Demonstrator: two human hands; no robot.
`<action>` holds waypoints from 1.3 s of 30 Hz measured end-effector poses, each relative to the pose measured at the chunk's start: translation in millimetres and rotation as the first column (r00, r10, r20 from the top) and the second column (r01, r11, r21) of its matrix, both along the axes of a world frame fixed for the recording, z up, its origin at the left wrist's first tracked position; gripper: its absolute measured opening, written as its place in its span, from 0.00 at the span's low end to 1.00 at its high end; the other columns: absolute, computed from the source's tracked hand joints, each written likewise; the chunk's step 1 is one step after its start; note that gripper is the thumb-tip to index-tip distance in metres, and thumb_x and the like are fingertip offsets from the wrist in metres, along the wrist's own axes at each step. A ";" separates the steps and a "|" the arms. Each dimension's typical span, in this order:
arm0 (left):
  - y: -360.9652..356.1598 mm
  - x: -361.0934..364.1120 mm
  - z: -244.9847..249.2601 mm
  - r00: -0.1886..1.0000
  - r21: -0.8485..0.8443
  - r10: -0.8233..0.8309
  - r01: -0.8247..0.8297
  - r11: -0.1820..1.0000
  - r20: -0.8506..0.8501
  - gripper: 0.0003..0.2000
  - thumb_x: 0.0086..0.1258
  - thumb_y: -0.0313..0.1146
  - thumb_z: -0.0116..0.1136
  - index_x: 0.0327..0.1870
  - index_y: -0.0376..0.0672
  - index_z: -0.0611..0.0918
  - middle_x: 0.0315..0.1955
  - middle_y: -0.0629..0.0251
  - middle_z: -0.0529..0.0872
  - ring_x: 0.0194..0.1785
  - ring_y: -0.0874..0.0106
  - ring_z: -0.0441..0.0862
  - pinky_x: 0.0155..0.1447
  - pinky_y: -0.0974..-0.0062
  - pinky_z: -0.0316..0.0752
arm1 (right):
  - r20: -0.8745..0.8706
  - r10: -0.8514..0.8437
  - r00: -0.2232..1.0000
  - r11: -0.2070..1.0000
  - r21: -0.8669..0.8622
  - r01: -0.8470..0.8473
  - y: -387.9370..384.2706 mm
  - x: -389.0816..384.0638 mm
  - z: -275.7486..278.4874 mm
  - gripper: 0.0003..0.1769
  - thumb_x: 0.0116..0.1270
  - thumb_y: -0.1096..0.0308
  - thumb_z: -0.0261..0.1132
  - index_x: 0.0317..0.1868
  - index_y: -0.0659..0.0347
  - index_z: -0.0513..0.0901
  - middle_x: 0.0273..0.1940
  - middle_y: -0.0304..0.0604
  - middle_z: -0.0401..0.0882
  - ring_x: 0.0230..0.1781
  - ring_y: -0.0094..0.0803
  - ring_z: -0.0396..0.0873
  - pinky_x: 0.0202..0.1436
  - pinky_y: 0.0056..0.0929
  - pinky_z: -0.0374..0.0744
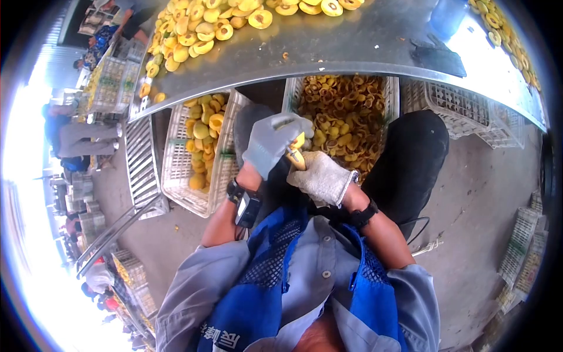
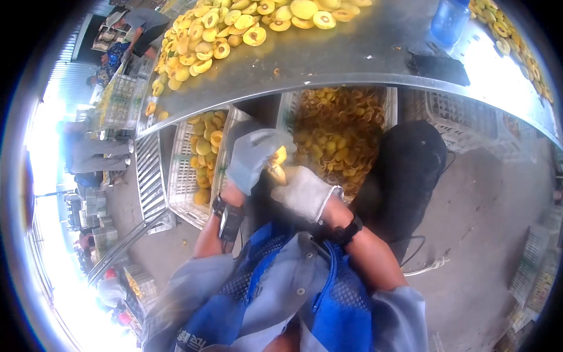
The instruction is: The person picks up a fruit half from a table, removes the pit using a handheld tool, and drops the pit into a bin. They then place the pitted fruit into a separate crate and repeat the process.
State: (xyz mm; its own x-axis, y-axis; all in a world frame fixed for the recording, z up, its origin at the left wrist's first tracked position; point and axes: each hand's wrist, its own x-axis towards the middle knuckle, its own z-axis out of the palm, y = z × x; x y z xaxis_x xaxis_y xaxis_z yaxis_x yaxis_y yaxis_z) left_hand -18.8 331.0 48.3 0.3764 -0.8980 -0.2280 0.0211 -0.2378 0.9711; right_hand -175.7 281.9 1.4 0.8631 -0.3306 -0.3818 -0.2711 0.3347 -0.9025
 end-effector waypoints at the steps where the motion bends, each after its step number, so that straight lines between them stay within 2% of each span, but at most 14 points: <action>1: -0.5 4.1 -2.9 0.998 0.043 -0.011 0.014 0.999 -0.054 0.12 0.78 0.31 0.63 0.51 0.29 0.88 0.40 0.55 0.92 0.41 0.70 0.91 0.45 0.76 0.87 | -0.009 0.021 1.000 0.998 0.054 -0.020 0.0 -0.2 4.2 0.06 0.68 0.67 0.71 0.35 0.57 0.83 0.19 0.30 0.72 0.13 0.20 0.68 0.14 0.24 0.65; 5: -0.1 0.1 1.5 0.998 0.014 0.006 -0.006 1.000 -0.058 0.12 0.78 0.31 0.64 0.50 0.28 0.88 0.40 0.54 0.92 0.39 0.70 0.91 0.44 0.76 0.87 | -0.109 0.126 0.986 0.942 0.325 -0.085 -5.0 -0.3 14.6 0.06 0.67 0.68 0.72 0.35 0.58 0.82 0.18 0.30 0.70 0.12 0.20 0.66 0.13 0.23 0.63; 8: 3.4 -9.4 -4.2 0.959 -0.106 0.111 -0.142 0.984 -0.261 0.14 0.77 0.32 0.64 0.51 0.28 0.87 0.40 0.53 0.92 0.39 0.68 0.91 0.44 0.75 0.87 | -0.032 0.112 0.993 0.911 0.403 -0.090 -7.2 -5.3 22.4 0.06 0.67 0.68 0.72 0.35 0.58 0.82 0.18 0.30 0.70 0.11 0.20 0.65 0.11 0.23 0.62; 11: 4.6 -1.8 -11.3 0.943 -0.099 0.041 -0.078 0.992 -0.330 0.14 0.77 0.33 0.64 0.51 0.27 0.87 0.41 0.52 0.92 0.41 0.66 0.91 0.46 0.73 0.87 | -0.067 0.119 0.991 0.916 0.392 -0.083 -8.7 -4.3 23.4 0.07 0.67 0.69 0.73 0.35 0.58 0.82 0.18 0.31 0.70 0.11 0.20 0.65 0.12 0.22 0.62; 14: -1.7 17.0 -11.5 0.969 0.007 -0.167 0.171 0.985 -0.181 0.14 0.78 0.33 0.63 0.50 0.28 0.87 0.41 0.52 0.92 0.41 0.65 0.91 0.47 0.70 0.86 | -0.064 0.146 0.987 0.908 0.406 -0.108 -6.8 -2.9 14.5 0.07 0.67 0.69 0.73 0.35 0.58 0.82 0.18 0.30 0.70 0.11 0.19 0.65 0.12 0.22 0.61; 17: -1.8 17.8 -7.1 0.959 0.001 -0.167 0.171 0.985 -0.231 0.14 0.78 0.35 0.62 0.48 0.28 0.87 0.41 0.52 0.92 0.42 0.64 0.91 0.48 0.68 0.85 | -0.041 0.122 0.992 0.891 0.445 -0.091 -4.5 -0.1 12.5 0.08 0.66 0.69 0.74 0.35 0.59 0.82 0.18 0.30 0.70 0.11 0.19 0.65 0.12 0.22 0.61; 20: 4.2 15.5 -18.3 0.886 -0.147 -0.111 0.049 0.988 -0.449 0.15 0.77 0.35 0.64 0.49 0.28 0.87 0.42 0.51 0.92 0.44 0.63 0.91 0.50 0.68 0.86 | -0.037 0.143 0.989 0.866 0.488 -0.107 -9.4 -2.1 18.2 0.07 0.66 0.69 0.73 0.35 0.58 0.82 0.18 0.30 0.70 0.11 0.19 0.64 0.12 0.22 0.61; 23: 7.5 14.2 -32.1 0.877 -0.181 -0.101 0.016 0.983 -0.470 0.15 0.76 0.36 0.65 0.48 0.28 0.87 0.42 0.50 0.92 0.45 0.62 0.92 0.51 0.68 0.86 | -0.109 0.159 0.981 0.908 0.406 -0.102 -6.4 0.4 6.8 0.07 0.67 0.69 0.73 0.35 0.59 0.82 0.18 0.30 0.70 0.11 0.19 0.64 0.11 0.22 0.61; 25: 5.0 21.9 -26.2 0.966 -0.151 -0.244 0.229 0.962 -0.088 0.15 0.76 0.35 0.65 0.48 0.28 0.87 0.42 0.50 0.92 0.45 0.62 0.92 0.51 0.68 0.86 | -0.141 0.165 0.976 0.931 0.350 -0.107 -5.6 2.1 8.1 0.06 0.67 0.70 0.72 0.35 0.59 0.82 0.18 0.30 0.70 0.11 0.19 0.65 0.11 0.22 0.61; 28: 4.3 28.4 -27.3 0.963 -0.068 -0.268 0.265 0.962 -0.031 0.15 0.76 0.35 0.63 0.49 0.28 0.87 0.42 0.49 0.92 0.43 0.63 0.91 0.50 0.67 0.86 | -0.120 0.172 0.978 0.906 0.410 -0.109 -4.5 4.6 10.0 0.06 0.66 0.70 0.72 0.36 0.59 0.82 0.18 0.30 0.70 0.10 0.19 0.65 0.11 0.22 0.62; 31: 3.3 23.5 -26.2 0.930 -0.171 -0.176 0.126 0.977 -0.323 0.15 0.76 0.35 0.64 0.48 0.28 0.87 0.42 0.50 0.92 0.44 0.63 0.91 0.51 0.67 0.86 | -0.069 0.168 0.983 0.874 0.472 -0.117 -8.4 4.4 11.3 0.05 0.66 0.71 0.72 0.36 0.59 0.82 0.18 0.31 0.71 0.10 0.20 0.65 0.11 0.22 0.62; 33: 7.0 12.2 -31.8 0.781 -0.212 -0.079 -0.070 0.975 -0.620 0.15 0.76 0.35 0.64 0.47 0.28 0.87 0.41 0.51 0.92 0.44 0.63 0.91 0.53 0.68 0.86 | -0.054 0.157 0.986 0.871 0.477 -0.112 -9.2 3.3 9.9 0.05 0.66 0.71 0.72 0.36 0.59 0.83 0.18 0.31 0.71 0.10 0.20 0.65 0.11 0.22 0.62; 36: 6.3 11.4 -36.1 0.891 -0.196 -0.055 -0.039 0.980 -0.451 0.15 0.76 0.36 0.63 0.45 0.29 0.88 0.39 0.50 0.92 0.42 0.63 0.91 0.52 0.69 0.85 | -0.100 0.160 0.982 0.907 0.407 -0.106 -7.4 5.2 5.9 0.06 0.66 0.71 0.72 0.36 0.60 0.83 0.18 0.32 0.71 0.10 0.20 0.66 0.11 0.22 0.62; 39: 2.6 28.1 -25.2 0.964 0.055 -0.236 0.244 0.968 -0.119 0.15 0.77 0.38 0.61 0.42 0.30 0.88 0.39 0.49 0.91 0.41 0.62 0.90 0.51 0.68 0.85 | -0.181 0.182 0.967 0.944 0.308 -0.120 -3.4 10.0 2.0 0.06 0.66 0.71 0.73 0.36 0.60 0.83 0.18 0.32 0.72 0.10 0.21 0.66 0.11 0.22 0.63</action>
State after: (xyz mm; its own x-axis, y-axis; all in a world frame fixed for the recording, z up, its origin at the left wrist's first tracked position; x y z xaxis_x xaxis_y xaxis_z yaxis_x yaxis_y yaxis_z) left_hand 9.3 333.6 23.1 0.1205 -0.9397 -0.3201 0.0621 -0.3146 0.9472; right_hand -165.6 278.5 3.4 0.7874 -0.0495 -0.6144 -0.5068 0.5154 -0.6910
